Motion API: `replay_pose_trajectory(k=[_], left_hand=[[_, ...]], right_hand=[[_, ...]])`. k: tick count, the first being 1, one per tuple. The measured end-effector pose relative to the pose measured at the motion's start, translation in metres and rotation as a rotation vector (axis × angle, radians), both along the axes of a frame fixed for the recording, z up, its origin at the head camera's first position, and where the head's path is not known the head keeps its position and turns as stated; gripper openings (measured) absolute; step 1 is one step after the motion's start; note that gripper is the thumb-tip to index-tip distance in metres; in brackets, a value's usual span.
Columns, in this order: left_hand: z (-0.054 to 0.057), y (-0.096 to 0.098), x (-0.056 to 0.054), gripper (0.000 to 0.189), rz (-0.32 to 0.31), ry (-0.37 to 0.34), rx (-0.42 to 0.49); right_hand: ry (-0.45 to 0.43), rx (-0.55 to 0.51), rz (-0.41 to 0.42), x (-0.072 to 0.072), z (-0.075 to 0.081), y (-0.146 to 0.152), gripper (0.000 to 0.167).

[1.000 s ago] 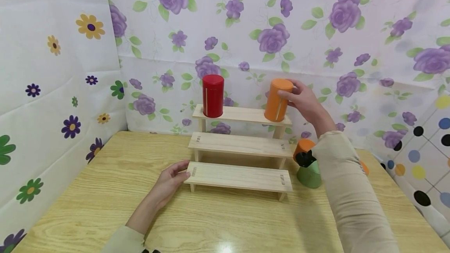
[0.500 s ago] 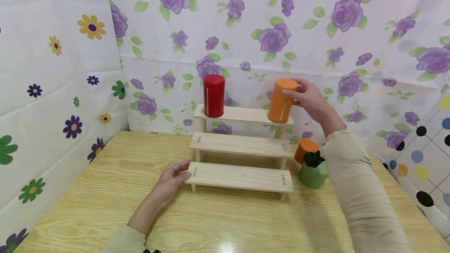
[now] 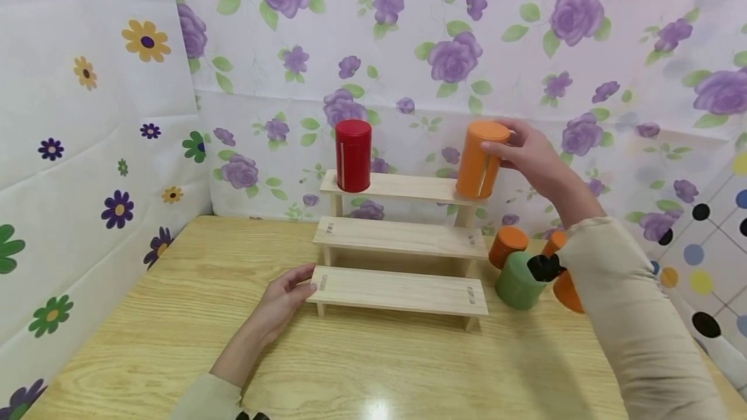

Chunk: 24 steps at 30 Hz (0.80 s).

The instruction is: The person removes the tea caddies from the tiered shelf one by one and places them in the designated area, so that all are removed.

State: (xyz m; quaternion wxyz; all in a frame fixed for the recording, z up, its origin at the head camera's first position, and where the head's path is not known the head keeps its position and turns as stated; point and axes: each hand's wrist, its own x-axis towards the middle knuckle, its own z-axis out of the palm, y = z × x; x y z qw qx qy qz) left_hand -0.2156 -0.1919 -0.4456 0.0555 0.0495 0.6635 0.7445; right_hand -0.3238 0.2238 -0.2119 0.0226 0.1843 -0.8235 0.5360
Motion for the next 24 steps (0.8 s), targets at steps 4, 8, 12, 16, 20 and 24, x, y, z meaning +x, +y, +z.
replay_pose_trajectory(k=[4,8,12,16,20,24], left_hand=[[0.0,0.0,0.0,0.053,0.002,0.003,0.004],[0.0,0.0,0.0,0.053,0.004,0.002,0.005],[0.001,0.0,0.0,0.054,-0.003,-0.005,-0.006],[0.001,0.0,0.0,0.053,0.002,-0.009,0.002],[0.001,-0.001,0.0,0.053,0.003,-0.009,0.006],[0.001,0.0,0.0,0.054,0.002,-0.009,0.012]], right_hand=[[0.017,0.015,0.002,0.008,-0.001,0.009,0.059],[0.036,0.045,-0.001,0.014,-0.002,0.017,0.059],[0.04,0.049,-0.014,0.022,-0.003,0.02,0.058],[0.045,0.039,-0.018,0.03,-0.006,0.019,0.057],[0.062,0.056,-0.022,0.034,-0.01,0.019,0.056],[0.068,0.095,-0.027,0.041,-0.014,0.021,0.057]])
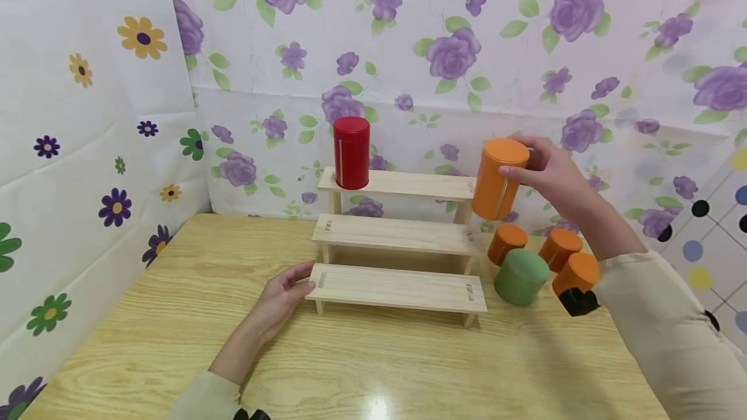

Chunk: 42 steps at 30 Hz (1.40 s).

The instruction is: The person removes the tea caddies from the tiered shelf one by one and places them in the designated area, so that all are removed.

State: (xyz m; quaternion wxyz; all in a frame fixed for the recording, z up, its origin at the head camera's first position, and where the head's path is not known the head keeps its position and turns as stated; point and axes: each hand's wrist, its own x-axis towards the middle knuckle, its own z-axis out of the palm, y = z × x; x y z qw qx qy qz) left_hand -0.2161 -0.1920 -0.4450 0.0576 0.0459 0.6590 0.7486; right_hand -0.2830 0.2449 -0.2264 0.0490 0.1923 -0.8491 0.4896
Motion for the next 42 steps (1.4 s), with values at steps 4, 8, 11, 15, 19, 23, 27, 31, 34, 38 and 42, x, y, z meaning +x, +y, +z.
replay_pose_trajectory(k=[4,8,11,15,19,23,27,31,34,38,42], left_hand=[[0.0,0.001,0.0,0.053,0.004,0.0,0.005],[0.0,0.001,0.0,0.054,0.0,-0.001,0.007],[0.001,0.0,0.0,0.054,-0.006,-0.005,0.002],[0.002,-0.003,0.001,0.054,-0.013,-0.005,-0.004],[0.003,-0.003,0.001,0.055,-0.02,-0.002,-0.003],[0.002,-0.002,0.0,0.055,-0.02,0.0,0.002],[0.001,-0.001,-0.001,0.055,-0.022,-0.001,0.004],[0.001,-0.001,0.0,0.055,-0.025,-0.006,0.007],[0.001,-0.002,0.0,0.055,-0.029,-0.008,0.008],[0.0,-0.002,0.0,0.055,-0.034,-0.01,0.01],[0.0,-0.002,0.0,0.055,-0.028,-0.013,0.019]], right_hand=[[-0.009,0.016,-0.003,0.008,-0.006,0.002,0.059],[-0.014,0.018,-0.012,0.016,-0.014,0.003,0.058],[-0.019,0.014,-0.022,0.022,-0.02,0.004,0.059],[-0.017,0.005,-0.019,0.03,-0.027,0.006,0.059],[-0.02,0.007,-0.003,0.036,-0.036,0.012,0.06],[-0.028,0.025,0.0,0.042,-0.047,0.02,0.063],[-0.041,0.045,-0.025,0.048,-0.06,0.026,0.063],[-0.068,0.03,-0.04,0.053,-0.07,0.03,0.06],[-0.056,-0.007,-0.03,0.057,-0.076,0.034,0.054],[-0.026,-0.033,-0.003,0.061,-0.079,0.037,0.049],[-0.019,-0.045,0.038,0.065,-0.083,0.04,0.051]])
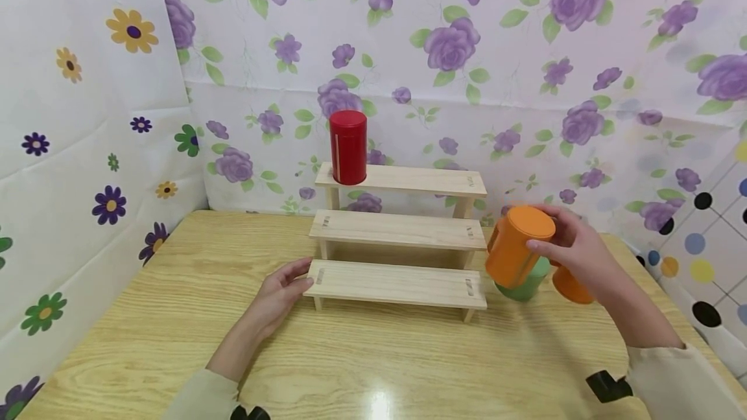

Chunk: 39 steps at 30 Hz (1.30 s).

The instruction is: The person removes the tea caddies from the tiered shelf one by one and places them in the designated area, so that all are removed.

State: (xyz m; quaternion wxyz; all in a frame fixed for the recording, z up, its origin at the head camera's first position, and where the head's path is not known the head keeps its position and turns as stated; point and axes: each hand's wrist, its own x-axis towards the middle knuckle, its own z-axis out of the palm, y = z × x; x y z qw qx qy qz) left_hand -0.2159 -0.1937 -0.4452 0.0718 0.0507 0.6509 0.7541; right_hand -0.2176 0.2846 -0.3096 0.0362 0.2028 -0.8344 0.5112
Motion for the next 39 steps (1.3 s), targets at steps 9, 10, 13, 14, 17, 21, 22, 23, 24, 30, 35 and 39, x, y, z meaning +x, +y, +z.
replay_pose_trajectory(k=[9,10,13,14,17,21,22,23,24,30,35,39], left_hand=[[0.001,0.0,0.0,0.055,-0.005,0.002,-0.005],[0.001,0.0,0.0,0.055,-0.005,0.001,-0.006],[0.001,0.0,0.0,0.055,-0.002,-0.001,-0.013],[0.002,0.0,0.0,0.055,-0.002,-0.001,-0.014],[0.002,0.0,0.0,0.055,-0.001,-0.002,-0.015],[0.001,0.0,0.001,0.055,0.003,-0.006,-0.01],[0.001,0.0,0.001,0.055,0.005,-0.008,-0.01],[0.001,0.0,0.001,0.055,0.007,-0.011,-0.012],[0.002,0.0,0.001,0.055,0.009,-0.013,-0.014],[0.002,0.0,0.002,0.054,0.013,-0.01,-0.02],[0.003,0.001,0.002,0.055,0.005,-0.005,-0.014],[0.003,0.001,0.002,0.054,0.006,-0.006,-0.012]], right_hand=[[-0.02,-0.015,0.024,0.007,-0.015,0.009,0.055],[-0.019,-0.019,0.026,0.008,-0.017,0.01,0.054],[-0.022,-0.018,0.023,0.01,-0.022,0.014,0.052],[-0.025,-0.015,0.021,0.011,-0.023,0.015,0.052],[-0.039,-0.003,0.011,0.013,-0.028,0.02,0.054],[-0.063,-0.004,0.026,0.015,-0.036,0.027,0.055],[-0.075,-0.015,0.036,0.015,-0.038,0.028,0.055],[-0.084,-0.023,0.047,0.015,-0.04,0.03,0.055],[-0.091,-0.032,0.057,0.016,-0.043,0.032,0.054],[-0.139,-0.054,0.085,0.019,-0.054,0.044,0.051],[-0.161,-0.066,0.088,0.022,-0.061,0.055,0.048],[-0.167,-0.09,0.104,0.024,-0.066,0.062,0.047]])
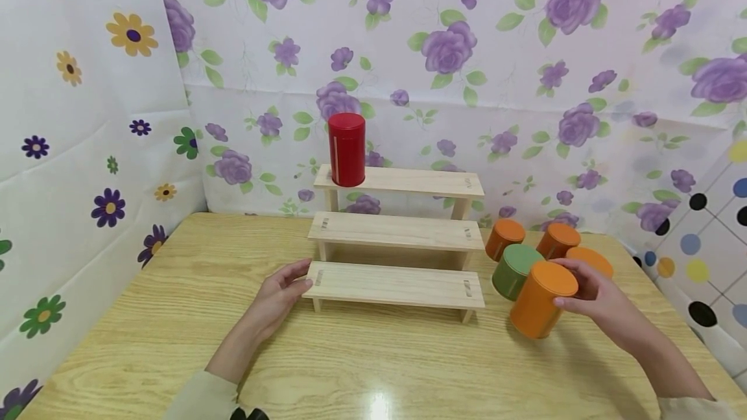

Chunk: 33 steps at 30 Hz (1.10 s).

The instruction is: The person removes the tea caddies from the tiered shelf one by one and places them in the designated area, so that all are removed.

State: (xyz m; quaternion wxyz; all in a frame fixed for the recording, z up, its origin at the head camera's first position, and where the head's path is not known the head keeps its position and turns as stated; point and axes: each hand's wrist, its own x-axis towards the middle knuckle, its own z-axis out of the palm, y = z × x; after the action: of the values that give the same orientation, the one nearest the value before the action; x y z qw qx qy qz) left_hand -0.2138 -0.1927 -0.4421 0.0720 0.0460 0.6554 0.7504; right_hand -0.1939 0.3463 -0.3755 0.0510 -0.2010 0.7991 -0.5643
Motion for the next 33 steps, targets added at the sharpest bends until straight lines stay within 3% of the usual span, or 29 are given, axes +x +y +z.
replay_pose_trajectory(k=[22,33], left_hand=[[-0.001,0.0,0.0,0.055,0.002,0.003,-0.005],[0.0,0.0,0.0,0.055,-0.001,0.001,-0.008]], right_hand=[[-0.055,-0.155,0.083,0.0,-0.023,0.015,0.052],[-0.055,-0.174,0.066,-0.003,-0.032,0.018,0.057]])
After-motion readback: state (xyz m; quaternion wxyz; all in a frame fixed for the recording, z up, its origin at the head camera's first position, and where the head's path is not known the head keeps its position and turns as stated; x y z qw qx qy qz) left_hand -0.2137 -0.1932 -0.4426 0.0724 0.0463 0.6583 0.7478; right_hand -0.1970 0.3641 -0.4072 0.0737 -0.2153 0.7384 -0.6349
